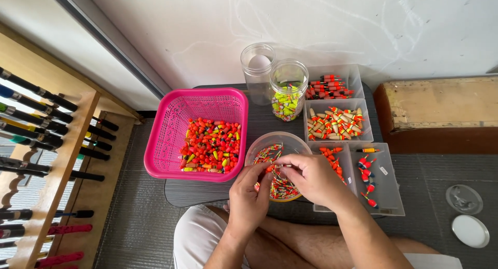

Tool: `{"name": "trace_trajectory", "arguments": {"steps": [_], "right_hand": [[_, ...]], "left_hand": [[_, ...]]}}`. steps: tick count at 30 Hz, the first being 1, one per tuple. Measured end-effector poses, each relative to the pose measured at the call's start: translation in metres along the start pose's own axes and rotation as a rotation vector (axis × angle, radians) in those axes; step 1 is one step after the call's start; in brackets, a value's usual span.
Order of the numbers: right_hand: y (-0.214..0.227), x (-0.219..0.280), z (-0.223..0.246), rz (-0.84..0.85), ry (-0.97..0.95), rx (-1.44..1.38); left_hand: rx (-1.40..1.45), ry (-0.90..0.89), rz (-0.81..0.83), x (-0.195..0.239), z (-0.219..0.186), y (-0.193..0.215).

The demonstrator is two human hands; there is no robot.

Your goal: The person sits on the floor and assembles small fishing lures by hand. They pick up orange plastic bodies from a pink basket and attach colorful feathered skirts from a clear bowl, placing the finished lures into a compartmentalized plastic tray.

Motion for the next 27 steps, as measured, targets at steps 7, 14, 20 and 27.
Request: {"name": "trace_trajectory", "arguments": {"steps": [7,14,20,27], "right_hand": [[0.0,0.002,-0.002,0.02,-0.04,-0.124],[0.0,0.004,0.008,0.018,0.056,-0.141],[0.002,0.004,0.012,-0.028,0.138,-0.242],[0.009,0.008,0.009,-0.115,0.082,-0.432]], "left_hand": [[-0.005,-0.024,0.008,0.002,0.001,-0.002],[0.004,-0.051,-0.014,0.001,-0.003,0.001],[0.025,-0.052,0.0,-0.001,-0.005,0.004],[0.102,-0.062,0.036,-0.004,-0.007,0.004]]}}
Point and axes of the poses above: each hand's wrist, its own x-axis away from the middle knuckle, its own y-axis out of the back of the hand, z = x × y, the point moved 9 cm from there along -x, towards the middle knuckle, and after that the axes turned 8 degrees about -y, right-handed, at the moved point
